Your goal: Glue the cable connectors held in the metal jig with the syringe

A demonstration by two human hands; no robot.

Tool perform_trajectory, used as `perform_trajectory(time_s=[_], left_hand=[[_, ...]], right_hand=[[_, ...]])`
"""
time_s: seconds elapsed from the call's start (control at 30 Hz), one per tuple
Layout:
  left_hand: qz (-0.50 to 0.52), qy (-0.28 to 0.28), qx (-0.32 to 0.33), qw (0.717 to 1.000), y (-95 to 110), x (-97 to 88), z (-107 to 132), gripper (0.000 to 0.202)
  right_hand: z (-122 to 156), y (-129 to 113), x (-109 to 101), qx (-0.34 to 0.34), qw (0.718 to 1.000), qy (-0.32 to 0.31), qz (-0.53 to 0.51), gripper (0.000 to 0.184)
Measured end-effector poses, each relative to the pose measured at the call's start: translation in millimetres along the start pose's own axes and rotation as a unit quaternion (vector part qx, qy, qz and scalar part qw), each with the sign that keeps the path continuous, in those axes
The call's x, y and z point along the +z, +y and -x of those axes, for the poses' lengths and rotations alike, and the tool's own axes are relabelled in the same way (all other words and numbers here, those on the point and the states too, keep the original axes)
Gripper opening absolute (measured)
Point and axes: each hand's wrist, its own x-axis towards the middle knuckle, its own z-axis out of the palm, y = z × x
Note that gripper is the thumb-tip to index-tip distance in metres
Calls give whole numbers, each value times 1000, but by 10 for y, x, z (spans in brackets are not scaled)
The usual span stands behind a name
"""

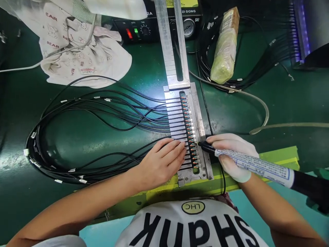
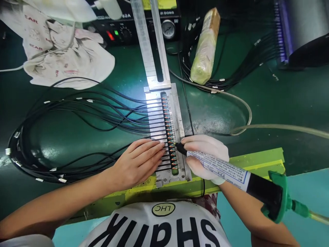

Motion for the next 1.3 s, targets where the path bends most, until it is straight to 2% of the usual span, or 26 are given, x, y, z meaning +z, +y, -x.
perform_trajectory(time_s=[0.13,0.33,0.7,1.3], left_hand=[[4,-8,-3,1000,0,-10,-7,26],[15,-20,-24,999,31,-2,-2,34],[25,-23,-23,999,9,-7,-1,36],[48,-8,-22,999,-17,-10,-29,32]], right_hand=[[-44,-22,-2,-20,999,-10,33,23],[-88,-41,42,-15,999,4,49,16],[-95,-39,19,2,998,-21,54,18],[-99,-11,-13,-39,996,-37,70,13]])
